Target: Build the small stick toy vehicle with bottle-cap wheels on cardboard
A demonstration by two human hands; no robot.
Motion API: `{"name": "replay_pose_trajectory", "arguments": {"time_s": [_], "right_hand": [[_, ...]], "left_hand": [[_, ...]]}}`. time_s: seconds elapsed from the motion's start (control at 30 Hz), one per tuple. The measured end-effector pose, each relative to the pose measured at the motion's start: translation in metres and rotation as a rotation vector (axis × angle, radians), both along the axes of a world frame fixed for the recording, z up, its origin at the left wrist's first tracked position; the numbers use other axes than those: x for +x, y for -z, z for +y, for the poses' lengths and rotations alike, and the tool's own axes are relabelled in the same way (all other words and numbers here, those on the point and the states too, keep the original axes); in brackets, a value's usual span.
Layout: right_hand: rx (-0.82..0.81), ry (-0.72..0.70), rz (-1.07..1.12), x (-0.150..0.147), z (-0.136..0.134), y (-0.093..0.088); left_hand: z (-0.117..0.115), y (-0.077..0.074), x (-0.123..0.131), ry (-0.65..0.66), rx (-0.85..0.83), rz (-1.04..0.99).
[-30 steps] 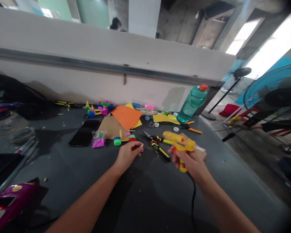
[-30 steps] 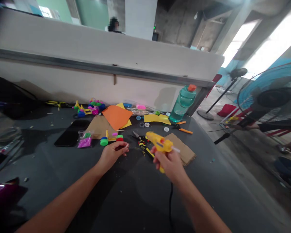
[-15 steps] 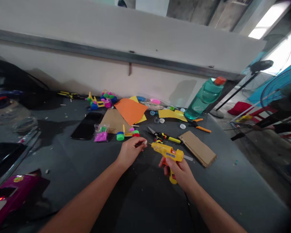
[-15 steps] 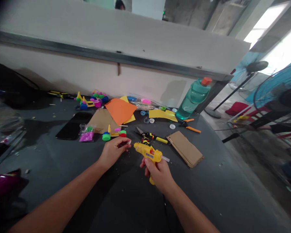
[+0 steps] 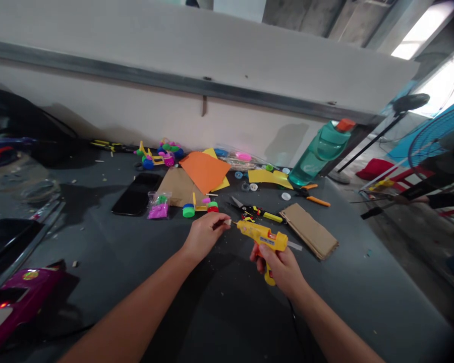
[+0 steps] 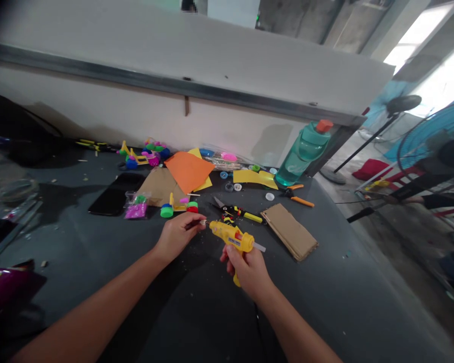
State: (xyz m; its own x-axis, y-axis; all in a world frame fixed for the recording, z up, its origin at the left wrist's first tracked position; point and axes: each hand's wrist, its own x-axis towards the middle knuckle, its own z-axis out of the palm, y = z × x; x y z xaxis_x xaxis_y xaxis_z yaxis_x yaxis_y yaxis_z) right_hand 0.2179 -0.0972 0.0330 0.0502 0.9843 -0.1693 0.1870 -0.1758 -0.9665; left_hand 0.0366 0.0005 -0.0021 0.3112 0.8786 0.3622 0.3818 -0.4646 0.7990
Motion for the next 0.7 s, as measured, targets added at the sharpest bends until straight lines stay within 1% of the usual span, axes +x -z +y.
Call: {"name": "replay_pose_trajectory", "arguments": {"time_s": [0.2, 0.5, 0.7], "right_hand": [[0.006, -0.003, -0.037, 0.0017, -0.0009, 0.0021], [-0.032, 0.004, -0.130, 0.0024, -0.0002, 0.0041], [-0.040, 0.015, -0.125, 0.0024, 0.0002, 0.0047]], "left_hand": [[0.0003, 0.0007, 0.0001, 0.008, 0.035, 0.006], [0.0004, 0.0025, -0.0003, 0.019, 0.032, 0.010], [0.0000, 0.0023, -0.0005, 0.021, 0.032, 0.014]]}}
